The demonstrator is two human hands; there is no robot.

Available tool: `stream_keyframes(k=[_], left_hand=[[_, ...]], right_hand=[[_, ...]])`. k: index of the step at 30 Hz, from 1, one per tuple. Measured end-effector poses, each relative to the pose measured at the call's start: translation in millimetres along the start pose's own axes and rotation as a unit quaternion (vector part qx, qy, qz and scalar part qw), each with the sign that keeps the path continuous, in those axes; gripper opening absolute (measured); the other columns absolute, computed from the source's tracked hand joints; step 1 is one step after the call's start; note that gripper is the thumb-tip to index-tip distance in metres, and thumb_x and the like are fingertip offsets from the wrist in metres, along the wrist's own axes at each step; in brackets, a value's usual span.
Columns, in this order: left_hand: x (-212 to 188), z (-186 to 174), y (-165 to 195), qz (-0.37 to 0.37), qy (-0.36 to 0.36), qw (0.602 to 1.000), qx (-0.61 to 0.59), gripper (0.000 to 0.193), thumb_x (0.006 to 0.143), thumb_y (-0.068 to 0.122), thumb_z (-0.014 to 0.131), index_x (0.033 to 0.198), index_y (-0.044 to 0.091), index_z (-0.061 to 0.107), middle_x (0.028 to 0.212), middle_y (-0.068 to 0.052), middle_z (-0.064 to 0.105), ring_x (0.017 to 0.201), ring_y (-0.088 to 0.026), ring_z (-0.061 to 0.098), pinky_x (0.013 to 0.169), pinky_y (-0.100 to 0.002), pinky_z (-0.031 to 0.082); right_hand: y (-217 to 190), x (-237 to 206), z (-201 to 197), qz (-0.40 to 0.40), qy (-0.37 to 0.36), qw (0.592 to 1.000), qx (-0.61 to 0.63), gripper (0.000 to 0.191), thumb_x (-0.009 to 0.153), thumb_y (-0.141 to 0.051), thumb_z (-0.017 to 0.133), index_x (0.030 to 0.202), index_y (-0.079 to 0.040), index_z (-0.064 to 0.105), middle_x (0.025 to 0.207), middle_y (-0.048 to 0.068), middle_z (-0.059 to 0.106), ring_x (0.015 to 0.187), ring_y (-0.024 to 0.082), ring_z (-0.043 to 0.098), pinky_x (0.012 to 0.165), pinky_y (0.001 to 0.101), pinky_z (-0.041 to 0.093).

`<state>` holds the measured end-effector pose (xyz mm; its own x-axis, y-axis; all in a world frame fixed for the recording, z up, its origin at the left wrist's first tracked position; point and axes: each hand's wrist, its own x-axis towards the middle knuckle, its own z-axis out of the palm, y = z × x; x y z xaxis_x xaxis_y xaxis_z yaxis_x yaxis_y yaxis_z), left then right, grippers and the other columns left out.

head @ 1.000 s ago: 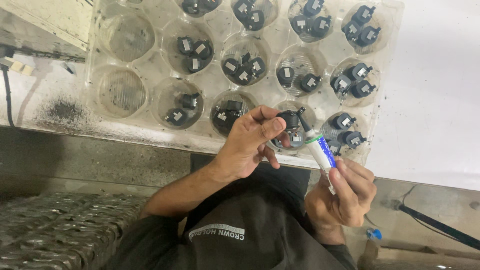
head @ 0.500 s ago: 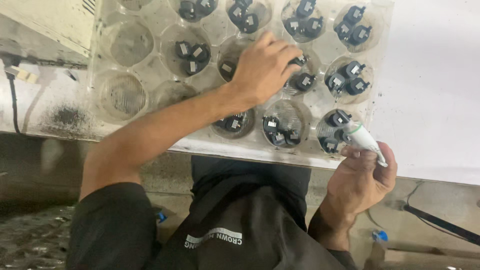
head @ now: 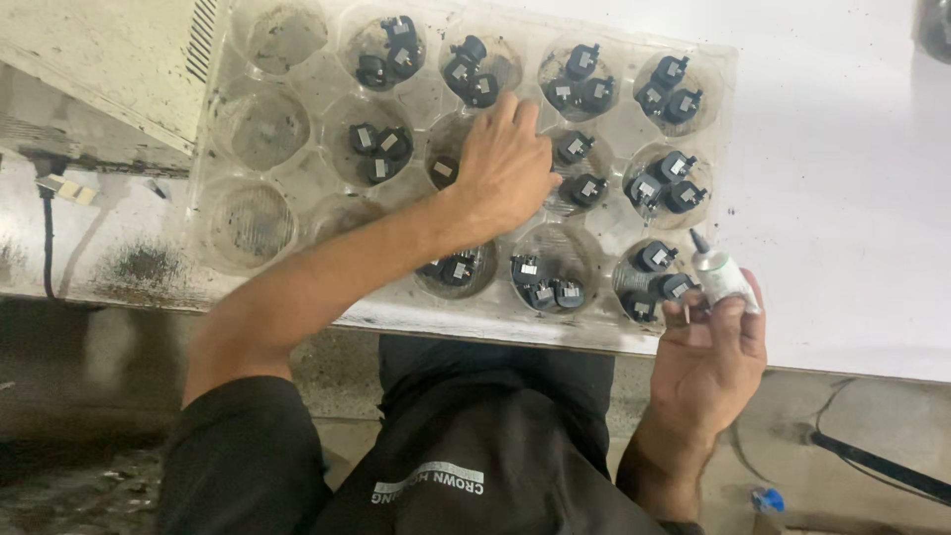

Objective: The person picks black plug-shaped components one at a time from a molded tray and squeezes adhesive from a small tube onto each component, then places it back in the tray. They repeat this gluing cycle across many components in the tray.

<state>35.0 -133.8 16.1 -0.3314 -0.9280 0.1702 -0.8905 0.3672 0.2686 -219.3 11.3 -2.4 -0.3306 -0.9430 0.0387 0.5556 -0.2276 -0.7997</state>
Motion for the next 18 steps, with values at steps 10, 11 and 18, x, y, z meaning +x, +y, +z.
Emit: stream_keyframes(k=[10, 11, 18], left_hand=[[-140, 5, 108, 0.002, -0.084, 0.69, -0.719, 0.038, 0.1, 0.015, 0.072, 0.136, 0.007, 0.063, 0.114, -0.009, 0.068, 0.103, -0.015, 0.065, 0.089, -0.029, 0.056], [-144, 8, 112, -0.057, -0.14, 0.592, -0.792, 0.038, 0.102, 0.011, 0.071, 0.139, 0.005, 0.063, 0.11, -0.007, 0.066, 0.098, -0.013, 0.064, 0.082, -0.025, 0.057], [-130, -8, 69, -0.094, 0.055, 0.476, -0.873, 0.043, 0.103, 0.001, 0.068, 0.145, 0.003, 0.057, 0.127, -0.009, 0.066, 0.11, -0.015, 0.066, 0.079, -0.033, 0.065]], right_hand=[[10, -46, 34, -0.239, -0.066, 0.927, -0.281, 0.027, 0.12, -0.009, 0.055, 0.143, 0.005, 0.054, 0.125, 0.017, 0.062, 0.111, 0.022, 0.063, 0.099, 0.0338, 0.054], [7, -47, 36, -0.257, -0.085, 0.908, -0.319, 0.027, 0.119, -0.009, 0.056, 0.143, 0.003, 0.055, 0.124, 0.017, 0.062, 0.11, 0.022, 0.063, 0.097, 0.033, 0.054], [14, -39, 50, -0.34, -0.079, 0.864, -0.362, 0.021, 0.112, -0.005, 0.063, 0.132, 0.0, 0.066, 0.114, 0.013, 0.061, 0.101, 0.022, 0.059, 0.087, 0.0319, 0.047]])
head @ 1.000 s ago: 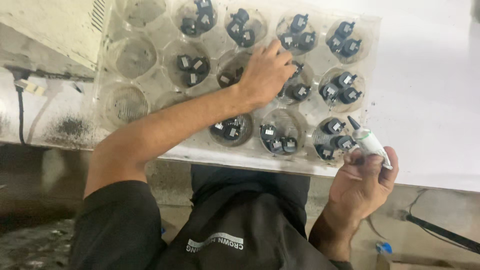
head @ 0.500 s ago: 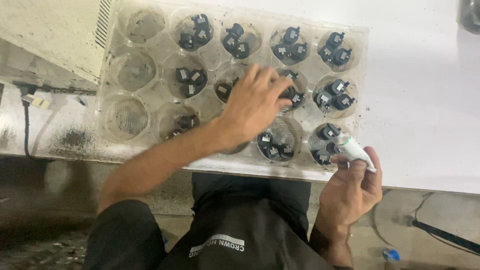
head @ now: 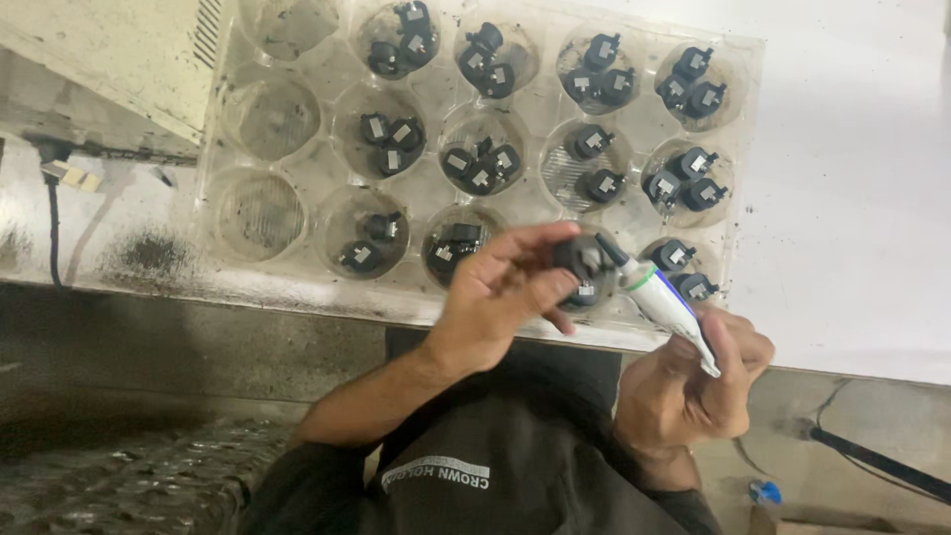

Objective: The person picks black plug-shaped components one at a time from a molded tray and squeezes adhesive from a small tube onto each component, then places it back in the tray. They repeat this gluing cycle across many components in the tray.

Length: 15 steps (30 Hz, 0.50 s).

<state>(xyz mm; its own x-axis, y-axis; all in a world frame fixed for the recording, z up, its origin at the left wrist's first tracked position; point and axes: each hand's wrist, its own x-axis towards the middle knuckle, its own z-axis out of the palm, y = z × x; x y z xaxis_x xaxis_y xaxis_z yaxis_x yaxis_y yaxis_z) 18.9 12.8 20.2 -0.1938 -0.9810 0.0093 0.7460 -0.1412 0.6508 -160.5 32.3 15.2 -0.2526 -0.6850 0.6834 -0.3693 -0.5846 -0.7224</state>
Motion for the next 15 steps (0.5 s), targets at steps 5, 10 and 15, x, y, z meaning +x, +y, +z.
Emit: stream_keyframes(k=[5, 10, 15], left_hand=[[4, -11, 19, 0.023, 0.041, 0.999, -0.021, 0.051, 0.102, 0.001, 0.068, 0.15, 0.006, 0.051, 0.133, -0.008, 0.065, 0.118, -0.017, 0.064, 0.082, -0.035, 0.067], [6, -10, 13, 0.027, 0.043, 0.998, -0.021, 0.051, 0.103, -0.001, 0.068, 0.151, 0.005, 0.052, 0.131, -0.009, 0.065, 0.115, -0.017, 0.065, 0.083, -0.037, 0.067], [5, -13, 14, 0.024, 0.034, 0.999, -0.028, 0.05, 0.104, -0.001, 0.067, 0.151, 0.004, 0.052, 0.131, -0.009, 0.065, 0.116, -0.016, 0.066, 0.085, -0.036, 0.068]], right_hand=[[-2, 3, 0, -0.084, -0.018, 0.996, -0.027, 0.027, 0.102, 0.01, 0.065, 0.126, -0.001, 0.064, 0.108, 0.011, 0.057, 0.094, 0.024, 0.062, 0.08, 0.0341, 0.048], [-6, 5, -2, -0.117, -0.086, 0.985, -0.099, 0.037, 0.097, 0.018, 0.066, 0.128, -0.002, 0.063, 0.112, 0.012, 0.057, 0.095, 0.025, 0.06, 0.082, 0.0349, 0.048], [-5, 7, 0, -0.127, -0.068, 0.983, -0.113, 0.047, 0.082, 0.022, 0.065, 0.12, -0.006, 0.067, 0.103, 0.01, 0.059, 0.091, 0.025, 0.056, 0.077, 0.0351, 0.044]])
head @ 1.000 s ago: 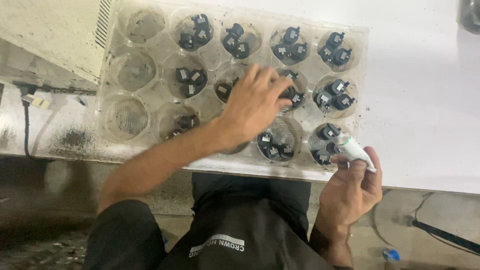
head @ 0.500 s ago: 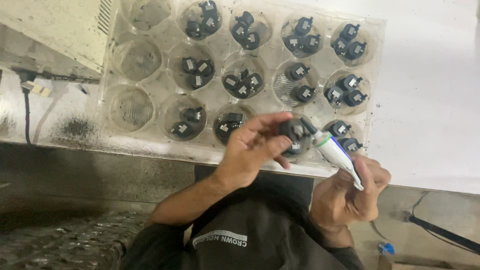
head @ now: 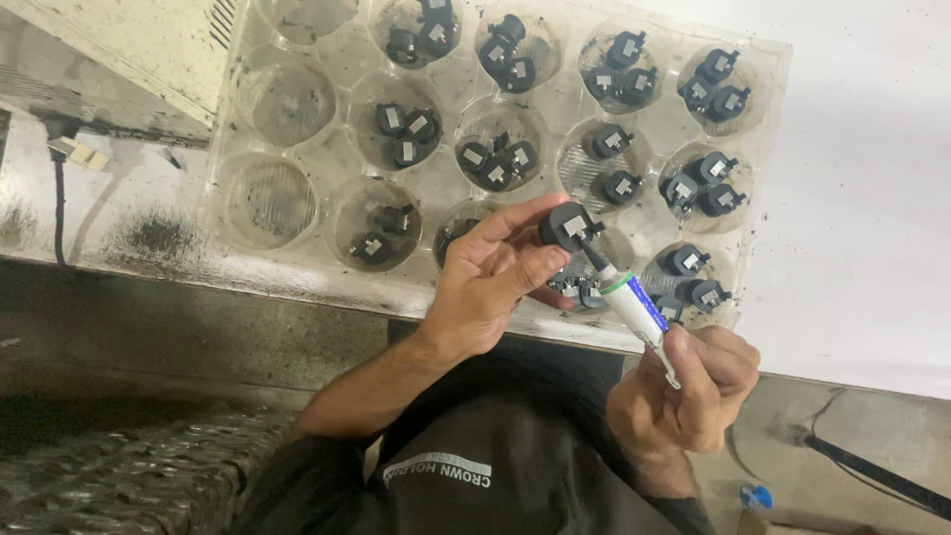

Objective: The person picks black plug-shaped components one at a time from a molded tray and squeezes adhesive from a small tube onto each component, then places it back in the tray. They repeat this gluing cycle across many components in the tray.

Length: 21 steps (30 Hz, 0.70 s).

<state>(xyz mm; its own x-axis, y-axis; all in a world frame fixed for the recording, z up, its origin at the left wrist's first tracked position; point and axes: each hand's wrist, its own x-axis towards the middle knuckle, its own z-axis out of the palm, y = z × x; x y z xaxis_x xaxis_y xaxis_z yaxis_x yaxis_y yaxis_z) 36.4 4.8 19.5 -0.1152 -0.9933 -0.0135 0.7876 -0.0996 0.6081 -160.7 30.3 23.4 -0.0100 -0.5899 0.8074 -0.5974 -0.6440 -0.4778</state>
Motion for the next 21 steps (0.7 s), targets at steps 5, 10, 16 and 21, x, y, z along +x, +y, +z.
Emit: stream_keyframes(k=[5, 10, 16, 21], left_hand=[[-1.3, -0.2, -0.9, 0.009, -0.007, 1.0, 0.01, 0.049, 0.105, 0.0, 0.066, 0.152, 0.003, 0.051, 0.13, -0.01, 0.065, 0.116, -0.016, 0.066, 0.085, -0.036, 0.068], [-1.2, 0.8, 0.5, -0.011, 0.004, 1.0, -0.008, 0.05, 0.105, 0.001, 0.066, 0.152, 0.003, 0.051, 0.129, -0.01, 0.065, 0.114, -0.017, 0.066, 0.082, -0.036, 0.067], [-1.3, 3.1, 2.2, -0.03, 0.022, 0.999, -0.009, 0.051, 0.102, 0.006, 0.069, 0.15, 0.003, 0.051, 0.126, -0.01, 0.065, 0.116, -0.018, 0.065, 0.078, -0.035, 0.068], [-4.3, 1.1, -4.8, -0.065, 0.04, 0.997, -0.005, 0.044, 0.102, 0.016, 0.071, 0.141, 0.0, 0.055, 0.112, -0.01, 0.065, 0.105, -0.017, 0.067, 0.061, -0.032, 0.066]], right_hand=[[2.7, -2.3, -5.0, -0.002, -0.02, 1.0, -0.001, 0.049, 0.081, 0.02, 0.066, 0.121, -0.009, 0.067, 0.105, 0.01, 0.062, 0.093, 0.026, 0.056, 0.079, 0.0359, 0.044], [2.6, -6.1, -7.3, -0.004, -0.017, 1.0, 0.012, 0.047, 0.086, 0.019, 0.07, 0.123, -0.01, 0.067, 0.107, 0.009, 0.063, 0.092, 0.025, 0.058, 0.081, 0.0359, 0.048], [2.4, -6.3, -10.4, -0.005, -0.038, 0.999, 0.001, 0.042, 0.087, 0.016, 0.068, 0.122, -0.008, 0.066, 0.106, 0.01, 0.062, 0.096, 0.026, 0.058, 0.079, 0.0363, 0.048], [5.0, -8.1, -5.6, -0.037, 0.006, 0.999, -0.021, 0.037, 0.094, 0.016, 0.067, 0.123, -0.007, 0.063, 0.111, 0.009, 0.059, 0.097, 0.026, 0.059, 0.082, 0.0378, 0.049]])
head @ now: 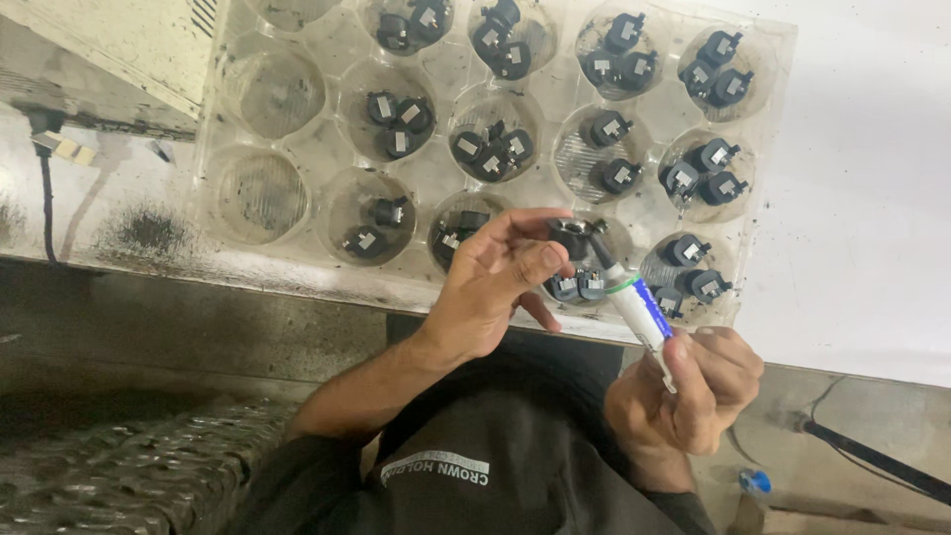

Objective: The person picks black plug-shaped components one at a time from a molded tray and squeezes adhesive from a small tube onto each component, then places it back in the tray. They repeat this gluing cycle across many components in the tray.

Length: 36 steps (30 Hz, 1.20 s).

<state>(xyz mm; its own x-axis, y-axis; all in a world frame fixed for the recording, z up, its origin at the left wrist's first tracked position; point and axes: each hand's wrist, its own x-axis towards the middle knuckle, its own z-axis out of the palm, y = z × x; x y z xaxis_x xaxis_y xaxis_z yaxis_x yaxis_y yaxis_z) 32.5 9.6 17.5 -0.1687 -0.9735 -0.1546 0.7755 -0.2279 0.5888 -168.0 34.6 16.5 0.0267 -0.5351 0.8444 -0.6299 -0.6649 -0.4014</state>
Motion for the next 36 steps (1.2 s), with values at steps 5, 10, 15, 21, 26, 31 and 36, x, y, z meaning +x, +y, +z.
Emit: stream_keyframes(k=[5, 10, 15, 21, 26, 31, 36], left_hand=[[1, -3, -11, -0.02, 0.018, 0.999, -0.042, 0.033, 0.1, 0.015, 0.074, 0.123, 0.001, 0.055, 0.102, -0.01, 0.065, 0.089, -0.018, 0.069, 0.048, -0.029, 0.061], [1, -5, -13, -0.017, 0.021, 0.999, -0.037, 0.033, 0.098, 0.014, 0.075, 0.122, 0.002, 0.055, 0.099, -0.01, 0.066, 0.086, -0.018, 0.069, 0.046, -0.028, 0.06], [1, -6, -13, -0.027, 0.026, 0.998, -0.04, 0.032, 0.098, 0.014, 0.074, 0.121, 0.003, 0.055, 0.101, -0.01, 0.067, 0.085, -0.017, 0.07, 0.045, -0.027, 0.059], [4, -8, -14, -0.03, 0.027, 0.999, -0.033, 0.032, 0.097, 0.014, 0.075, 0.12, 0.003, 0.056, 0.099, -0.01, 0.067, 0.083, -0.016, 0.07, 0.043, -0.027, 0.058], [2, -6, -9, -0.036, 0.024, 0.999, -0.028, 0.03, 0.098, 0.015, 0.076, 0.117, 0.003, 0.057, 0.099, -0.009, 0.067, 0.08, -0.015, 0.068, 0.043, -0.026, 0.056], [2, -8, -2, -0.066, 0.006, 0.997, -0.041, 0.022, 0.102, 0.021, 0.073, 0.105, 0.003, 0.06, 0.099, -0.011, 0.069, 0.075, -0.01, 0.063, 0.04, -0.021, 0.049], [9, -15, 5, -0.119, 0.012, 0.992, -0.046, 0.024, 0.1, 0.026, 0.071, 0.102, 0.005, 0.062, 0.099, -0.013, 0.072, 0.064, -0.008, 0.058, 0.037, -0.019, 0.044]], right_hand=[[0, 0, 3, 0.007, 0.021, 0.999, -0.024, 0.037, 0.092, 0.016, 0.068, 0.12, -0.007, 0.063, 0.109, 0.009, 0.057, 0.097, 0.028, 0.059, 0.081, 0.0397, 0.048], [-2, 2, 0, 0.005, -0.003, 1.0, -0.02, 0.039, 0.087, 0.016, 0.069, 0.119, -0.006, 0.064, 0.105, 0.009, 0.059, 0.093, 0.028, 0.057, 0.078, 0.039, 0.047], [-3, 4, -5, 0.006, -0.031, 0.999, -0.032, 0.038, 0.092, 0.015, 0.07, 0.122, -0.007, 0.065, 0.108, 0.009, 0.06, 0.094, 0.027, 0.057, 0.082, 0.0388, 0.046], [-5, 2, -9, 0.015, -0.051, 0.998, -0.044, 0.035, 0.094, 0.014, 0.07, 0.122, -0.006, 0.065, 0.107, 0.009, 0.063, 0.097, 0.027, 0.057, 0.084, 0.0387, 0.046], [-7, 2, -13, 0.028, -0.073, 0.996, -0.044, 0.035, 0.096, 0.013, 0.071, 0.124, -0.007, 0.066, 0.108, 0.008, 0.062, 0.098, 0.027, 0.056, 0.085, 0.0382, 0.047], [-4, -2, -10, 0.031, -0.047, 0.998, -0.019, 0.037, 0.093, 0.014, 0.073, 0.123, -0.007, 0.066, 0.105, 0.008, 0.061, 0.093, 0.025, 0.057, 0.08, 0.0369, 0.047], [1, -13, -13, 0.068, -0.088, 0.994, -0.003, 0.036, 0.091, 0.014, 0.072, 0.121, -0.005, 0.068, 0.103, 0.009, 0.063, 0.094, 0.026, 0.057, 0.08, 0.0357, 0.047]])
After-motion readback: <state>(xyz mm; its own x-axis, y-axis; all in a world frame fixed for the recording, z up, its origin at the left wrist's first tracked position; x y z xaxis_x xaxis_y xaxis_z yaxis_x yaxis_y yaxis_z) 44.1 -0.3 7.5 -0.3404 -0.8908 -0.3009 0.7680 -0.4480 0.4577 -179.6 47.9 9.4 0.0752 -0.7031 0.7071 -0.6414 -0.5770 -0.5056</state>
